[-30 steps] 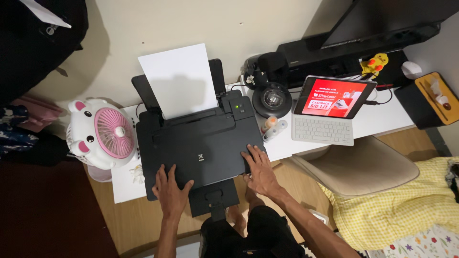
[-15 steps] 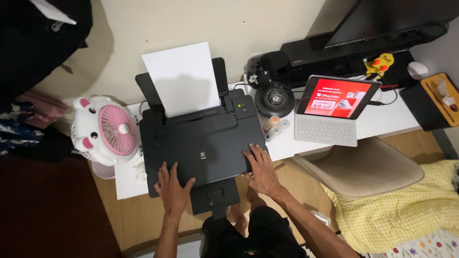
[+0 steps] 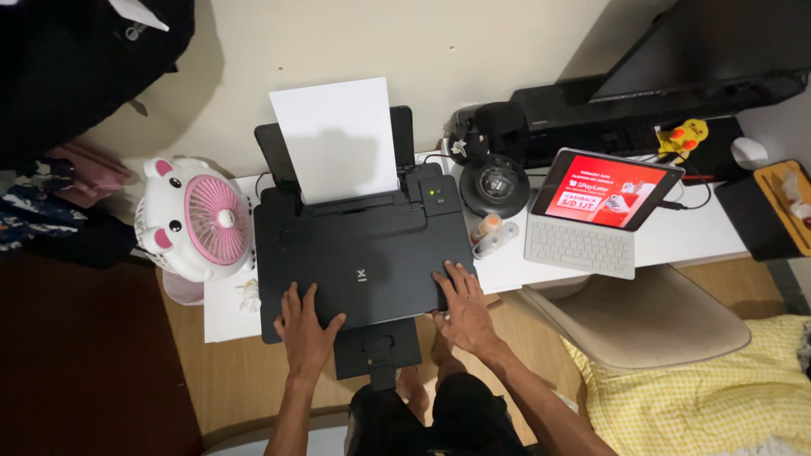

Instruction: The person opens the printer cover, connects a USB cable to a tablet, retrieves a sheet of paper from a drawer, and loads it into the printer. They then interact with the tablet to initiate a print job.

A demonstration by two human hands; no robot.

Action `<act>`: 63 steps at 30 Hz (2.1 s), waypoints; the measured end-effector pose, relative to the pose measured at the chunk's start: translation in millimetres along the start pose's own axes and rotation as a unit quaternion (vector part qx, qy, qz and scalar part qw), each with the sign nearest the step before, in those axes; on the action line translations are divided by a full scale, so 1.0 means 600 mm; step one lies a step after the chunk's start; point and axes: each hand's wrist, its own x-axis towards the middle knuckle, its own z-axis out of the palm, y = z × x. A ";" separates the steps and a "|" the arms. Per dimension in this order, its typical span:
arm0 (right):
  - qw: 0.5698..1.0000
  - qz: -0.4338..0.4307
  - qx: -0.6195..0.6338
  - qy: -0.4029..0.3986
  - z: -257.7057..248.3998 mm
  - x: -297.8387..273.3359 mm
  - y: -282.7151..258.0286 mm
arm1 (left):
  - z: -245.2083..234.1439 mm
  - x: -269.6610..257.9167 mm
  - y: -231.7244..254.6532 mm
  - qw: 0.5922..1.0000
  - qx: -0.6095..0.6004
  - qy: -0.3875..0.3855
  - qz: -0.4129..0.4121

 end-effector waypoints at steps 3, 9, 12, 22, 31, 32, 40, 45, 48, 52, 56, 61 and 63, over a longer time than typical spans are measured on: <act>1.000 -0.006 -0.008 -0.001 0.000 0.001 -0.001 | 0.001 -0.001 -0.003 1.000 -0.013 0.013 0.012; 1.000 -0.014 0.001 0.004 -0.007 0.001 0.000 | 0.001 -0.002 0.000 1.000 -0.005 0.016 0.007; 1.000 -0.006 -0.005 -0.002 -0.009 0.001 -0.003 | -0.001 -0.002 0.001 1.000 0.004 0.007 0.006; 1.000 -0.010 0.004 -0.007 -0.027 0.002 -0.010 | 0.002 -0.002 -0.001 1.000 -0.002 0.016 0.017; 0.961 0.092 0.095 0.245 -0.104 -0.017 0.126 | 0.001 0.007 0.002 1.000 -0.001 0.004 -0.006; 0.949 0.071 0.100 0.291 -0.126 -0.008 0.168 | 0.001 0.007 0.002 1.000 -0.002 0.006 -0.005; 0.877 0.189 0.203 0.393 -0.259 0.028 0.462 | 0.001 0.008 0.000 1.000 0.005 0.016 0.006; 0.893 0.193 0.174 0.367 -0.270 0.052 0.551 | 0.008 0.011 0.002 1.000 0.004 0.011 0.000; 0.904 0.182 0.147 0.357 -0.270 0.064 0.591 | 0.012 0.013 -0.005 0.999 -0.011 0.031 0.023; 0.900 0.244 0.161 0.324 -0.274 0.076 0.638 | 0.017 0.013 -0.008 1.000 -0.007 0.022 0.016; 0.927 0.160 0.000 0.340 -0.266 0.083 0.670 | 0.015 0.016 -0.007 1.000 -0.001 0.009 0.002; 0.920 0.196 0.064 0.333 -0.260 0.090 0.694 | 0.012 0.021 -0.004 1.000 0.002 -0.012 -0.013; 0.919 0.202 0.070 0.330 -0.258 0.094 0.700 | 0.010 0.020 -0.003 1.000 -0.005 -0.010 -0.016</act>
